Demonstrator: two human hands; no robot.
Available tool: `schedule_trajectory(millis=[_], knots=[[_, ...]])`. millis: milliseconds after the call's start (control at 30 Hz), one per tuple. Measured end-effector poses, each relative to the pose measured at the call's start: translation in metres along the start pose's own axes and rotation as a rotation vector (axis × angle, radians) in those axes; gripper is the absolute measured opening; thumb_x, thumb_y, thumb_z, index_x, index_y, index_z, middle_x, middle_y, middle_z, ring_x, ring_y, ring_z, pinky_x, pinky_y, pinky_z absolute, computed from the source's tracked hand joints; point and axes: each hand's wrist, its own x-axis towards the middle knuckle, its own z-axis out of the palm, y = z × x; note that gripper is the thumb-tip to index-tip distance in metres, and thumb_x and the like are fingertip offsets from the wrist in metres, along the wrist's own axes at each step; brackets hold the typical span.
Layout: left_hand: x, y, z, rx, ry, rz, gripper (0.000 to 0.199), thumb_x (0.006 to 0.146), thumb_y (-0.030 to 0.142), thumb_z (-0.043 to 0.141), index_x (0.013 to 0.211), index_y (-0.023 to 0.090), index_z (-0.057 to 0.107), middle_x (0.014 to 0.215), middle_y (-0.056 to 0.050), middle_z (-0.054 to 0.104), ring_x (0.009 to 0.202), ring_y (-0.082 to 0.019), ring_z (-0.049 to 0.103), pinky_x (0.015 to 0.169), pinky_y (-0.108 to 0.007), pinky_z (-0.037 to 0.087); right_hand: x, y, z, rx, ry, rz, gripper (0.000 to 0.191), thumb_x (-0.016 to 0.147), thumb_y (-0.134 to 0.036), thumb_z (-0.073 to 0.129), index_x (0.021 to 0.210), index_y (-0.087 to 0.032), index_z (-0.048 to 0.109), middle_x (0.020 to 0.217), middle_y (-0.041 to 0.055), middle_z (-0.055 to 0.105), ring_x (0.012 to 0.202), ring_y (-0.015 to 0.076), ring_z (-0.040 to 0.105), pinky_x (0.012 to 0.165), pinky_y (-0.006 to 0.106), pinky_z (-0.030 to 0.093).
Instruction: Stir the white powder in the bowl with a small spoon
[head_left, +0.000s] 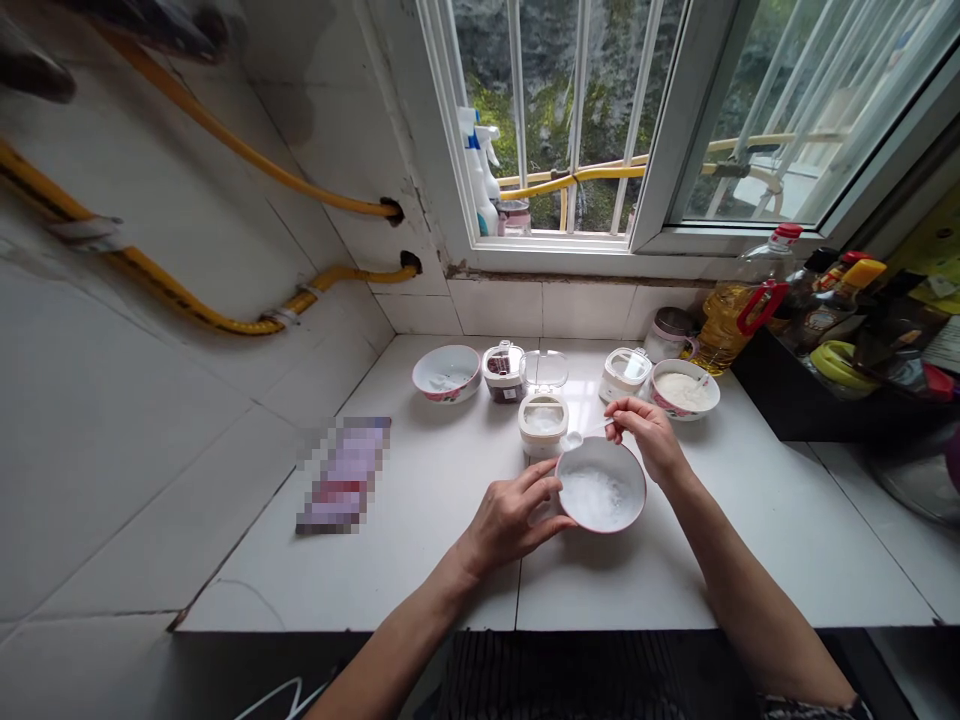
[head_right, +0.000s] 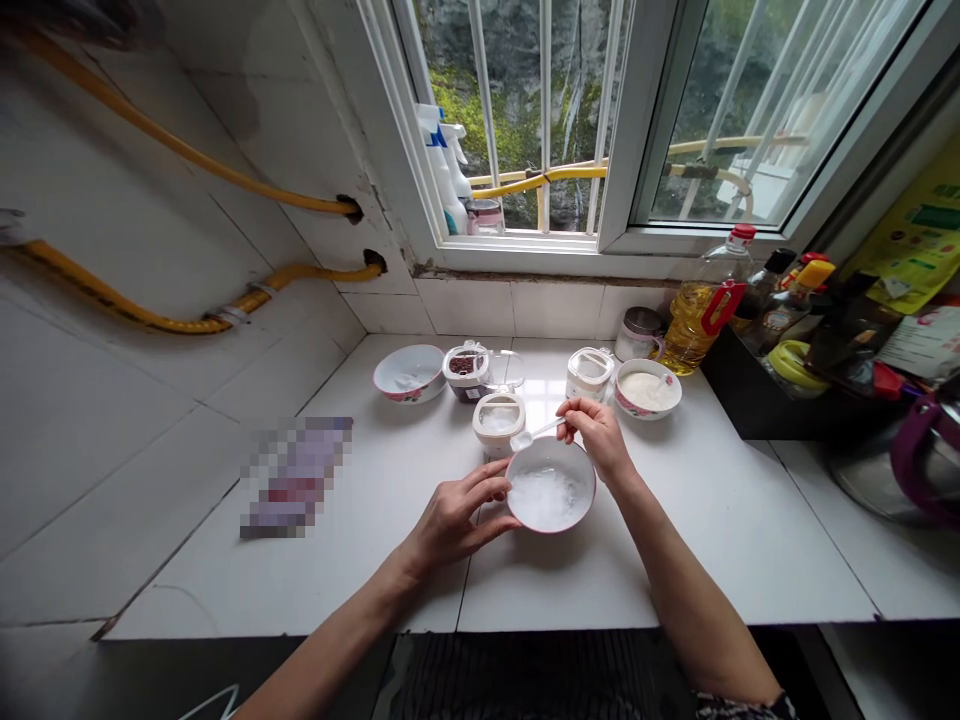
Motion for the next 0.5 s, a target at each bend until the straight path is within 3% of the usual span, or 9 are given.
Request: schedule_trajectory(millis=[167,267,333,400,500], knots=[[-0.001,0.0,0.0,-0.013,-0.017,-0.019,0.032,0.095,0.047,0.061,0.105,0.017,0.062,0.119,-0.017,0.071,0.07,-0.016,0.074,0.062,-0.026,0.061,-0.006,0.003,0.017,-0.256,0.112,-0.375,0.013,0.093,-0.031,0.052,0.092,-0.021,0.06,0.079,0.0044,0.07,0.071,0.0179,0.065,0.071,0.033,0.051],[-0.001,0.0,0.0,0.003,-0.003,-0.009,0.033,0.096,0.048,0.059,0.103,0.016,0.062,0.117,-0.018,0.071,0.067,-0.016,0.073,0.059,-0.026,0.06,-0.01,0.004,0.022,-0.587,0.021,-0.663,0.014,0.095,-0.019,0.048,0.094,-0.022,0.062,0.081,0.0053,0.072,0.075,0.0197,0.066,0.085,0.04,0.048],[-0.001,0.0,0.0,0.009,-0.003,-0.009,0.033,0.095,0.048,0.06,0.103,0.016,0.062,0.116,-0.017,0.072,0.069,-0.017,0.074,0.059,-0.026,0.06,-0.011,0.003,0.022,-0.702,-0.03,-0.777,0.017,0.094,-0.014,0.048,0.093,-0.022,0.063,0.081,0.0049,0.073,0.073,0.0196,0.065,0.091,0.042,0.045],[-0.001,0.0,0.0,0.009,-0.01,-0.015,0.032,0.094,0.048,0.062,0.104,0.017,0.062,0.117,-0.017,0.072,0.073,-0.018,0.075,0.061,-0.027,0.061,-0.012,0.0,0.019,-0.676,0.0,-0.767,0.017,0.094,-0.015,0.048,0.094,-0.022,0.063,0.081,0.0048,0.074,0.073,0.0197,0.066,0.091,0.042,0.045],[-0.001,-0.001,0.0,0.003,-0.017,-0.019,0.031,0.093,0.047,0.063,0.105,0.018,0.062,0.119,-0.017,0.071,0.079,-0.02,0.076,0.064,-0.028,0.062,-0.014,-0.003,0.01,-0.475,0.097,-0.583,0.013,0.093,-0.022,0.051,0.091,-0.021,0.063,0.075,0.0037,0.072,0.07,0.0198,0.066,0.078,0.038,0.05]])
